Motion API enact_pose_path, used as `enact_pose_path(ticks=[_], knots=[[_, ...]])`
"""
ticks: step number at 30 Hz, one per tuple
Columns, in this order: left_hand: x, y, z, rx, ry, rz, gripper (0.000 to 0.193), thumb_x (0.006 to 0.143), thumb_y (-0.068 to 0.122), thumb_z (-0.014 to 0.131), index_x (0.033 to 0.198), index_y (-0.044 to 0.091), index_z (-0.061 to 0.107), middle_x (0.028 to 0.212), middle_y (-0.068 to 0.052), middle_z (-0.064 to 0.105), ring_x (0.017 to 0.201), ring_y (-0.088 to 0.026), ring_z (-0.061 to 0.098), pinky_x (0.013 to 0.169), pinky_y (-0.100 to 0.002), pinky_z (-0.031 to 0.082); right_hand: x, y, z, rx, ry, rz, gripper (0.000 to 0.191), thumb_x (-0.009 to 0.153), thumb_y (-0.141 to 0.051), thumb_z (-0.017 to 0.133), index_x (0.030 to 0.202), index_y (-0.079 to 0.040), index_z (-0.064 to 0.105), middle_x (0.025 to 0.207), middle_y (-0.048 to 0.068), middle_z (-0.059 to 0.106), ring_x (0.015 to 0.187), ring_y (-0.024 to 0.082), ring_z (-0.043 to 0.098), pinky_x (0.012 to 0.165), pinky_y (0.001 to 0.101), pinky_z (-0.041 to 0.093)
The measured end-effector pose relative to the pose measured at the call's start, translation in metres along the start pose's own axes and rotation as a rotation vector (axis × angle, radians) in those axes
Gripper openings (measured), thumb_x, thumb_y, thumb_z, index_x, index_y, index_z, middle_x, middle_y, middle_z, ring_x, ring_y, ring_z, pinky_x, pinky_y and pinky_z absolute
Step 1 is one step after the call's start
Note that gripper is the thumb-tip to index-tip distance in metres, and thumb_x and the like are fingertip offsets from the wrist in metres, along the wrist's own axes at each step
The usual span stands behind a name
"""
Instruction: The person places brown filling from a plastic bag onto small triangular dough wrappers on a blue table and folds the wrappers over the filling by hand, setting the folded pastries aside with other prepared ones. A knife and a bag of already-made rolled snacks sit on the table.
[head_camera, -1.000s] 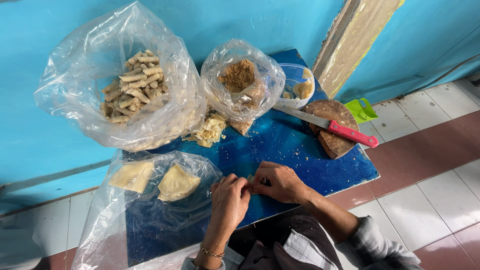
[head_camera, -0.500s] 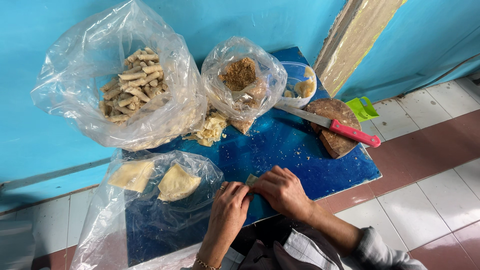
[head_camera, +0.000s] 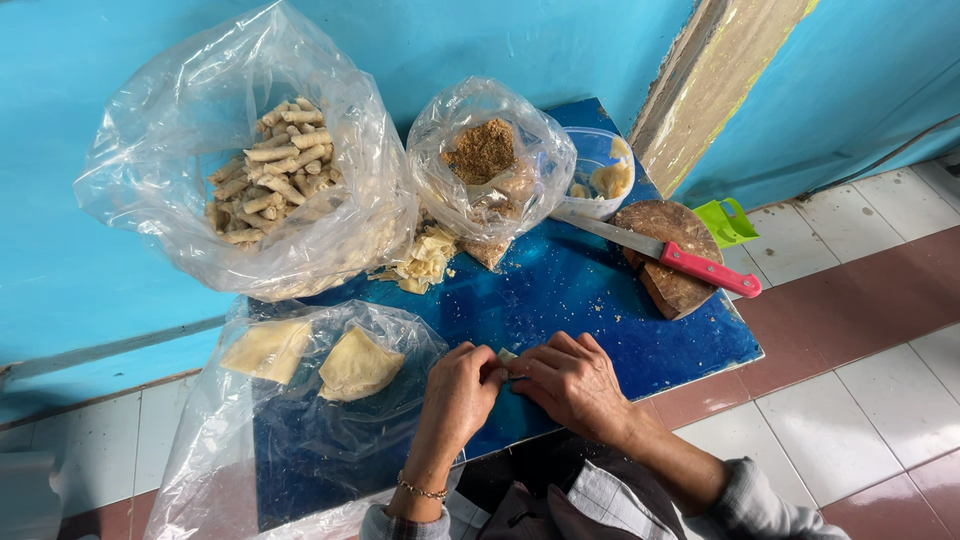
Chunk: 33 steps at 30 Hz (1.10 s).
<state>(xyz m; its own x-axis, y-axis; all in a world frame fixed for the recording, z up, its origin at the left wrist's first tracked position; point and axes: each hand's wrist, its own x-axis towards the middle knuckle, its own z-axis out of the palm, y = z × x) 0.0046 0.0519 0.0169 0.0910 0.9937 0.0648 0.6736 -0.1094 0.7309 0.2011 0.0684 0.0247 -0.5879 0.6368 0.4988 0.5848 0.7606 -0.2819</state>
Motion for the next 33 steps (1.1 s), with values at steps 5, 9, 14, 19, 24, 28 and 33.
enact_pose_path(ticks=[5, 9, 14, 19, 24, 28, 33], knots=[[0.001, 0.001, -0.004, 0.033, 0.004, 0.010, 0.006, 0.088, 0.008, 0.071, 0.090, 0.004, 0.068, 0.086, -0.007, 0.069, 0.083, -0.025, 0.070, 0.074, -0.039, 0.055, 0.011, 0.006, 0.008, 0.056, -0.024, 0.039, 0.009, 0.083, -0.027, 0.081, 0.089, -0.020, 0.080, 0.088, -0.004, 0.072, 0.077, 0.018, 0.060, 0.061, 0.0378, 0.043], [-0.014, 0.002, -0.001, 0.096, 0.106, 0.176, 0.008, 0.086, 0.008, 0.073, 0.091, 0.002, 0.070, 0.089, -0.011, 0.066, 0.087, -0.030, 0.067, 0.075, -0.042, 0.053, 0.026, 0.023, 0.012, 0.220, -0.140, 0.132, 0.010, 0.082, -0.026, 0.081, 0.086, -0.017, 0.078, 0.087, 0.000, 0.066, 0.086, 0.021, 0.062, 0.073, 0.0376, 0.052], [-0.013, 0.003, 0.006, 0.071, 0.139, 0.160, 0.009, 0.090, 0.008, 0.069, 0.095, 0.002, 0.071, 0.091, -0.011, 0.064, 0.088, -0.028, 0.067, 0.076, -0.040, 0.055, 0.031, 0.029, 0.015, 0.373, -0.275, 0.297, 0.017, 0.080, -0.026, 0.082, 0.089, -0.013, 0.073, 0.091, 0.000, 0.067, 0.090, 0.020, 0.065, 0.075, 0.0361, 0.054], [-0.004, 0.004, 0.004, 0.122, 0.050, 0.024, 0.010, 0.092, 0.011, 0.068, 0.092, 0.001, 0.071, 0.090, -0.012, 0.065, 0.086, -0.029, 0.068, 0.077, -0.043, 0.054, 0.007, 0.008, 0.009, 0.059, -0.019, 0.032, 0.017, 0.082, -0.023, 0.079, 0.098, -0.019, 0.078, 0.096, -0.006, 0.075, 0.084, 0.017, 0.063, 0.067, 0.0355, 0.046], [-0.003, 0.007, 0.000, 0.075, 0.062, -0.012, 0.007, 0.093, 0.009, 0.065, 0.095, 0.002, 0.067, 0.092, -0.010, 0.066, 0.085, -0.029, 0.068, 0.076, -0.043, 0.053, 0.009, 0.006, 0.008, 0.049, 0.020, -0.007, 0.019, 0.081, -0.027, 0.081, 0.098, -0.018, 0.079, 0.093, -0.005, 0.073, 0.081, 0.018, 0.060, 0.064, 0.0355, 0.042], [-0.011, 0.005, -0.001, 0.059, 0.140, 0.159, 0.010, 0.083, 0.004, 0.071, 0.091, 0.001, 0.065, 0.092, -0.013, 0.063, 0.088, -0.031, 0.066, 0.074, -0.044, 0.052, 0.016, 0.014, 0.012, 0.149, -0.007, 0.059, 0.012, 0.083, -0.026, 0.080, 0.092, -0.019, 0.080, 0.091, -0.003, 0.071, 0.083, 0.020, 0.060, 0.071, 0.0353, 0.048], [-0.011, -0.002, 0.008, 0.119, 0.105, 0.161, 0.005, 0.091, 0.006, 0.069, 0.095, 0.003, 0.069, 0.093, -0.010, 0.062, 0.092, -0.026, 0.067, 0.080, -0.038, 0.056, 0.023, 0.021, 0.019, 0.231, -0.114, 0.238, 0.013, 0.083, -0.026, 0.080, 0.088, -0.015, 0.076, 0.089, 0.001, 0.069, 0.085, 0.022, 0.063, 0.074, 0.0347, 0.052]])
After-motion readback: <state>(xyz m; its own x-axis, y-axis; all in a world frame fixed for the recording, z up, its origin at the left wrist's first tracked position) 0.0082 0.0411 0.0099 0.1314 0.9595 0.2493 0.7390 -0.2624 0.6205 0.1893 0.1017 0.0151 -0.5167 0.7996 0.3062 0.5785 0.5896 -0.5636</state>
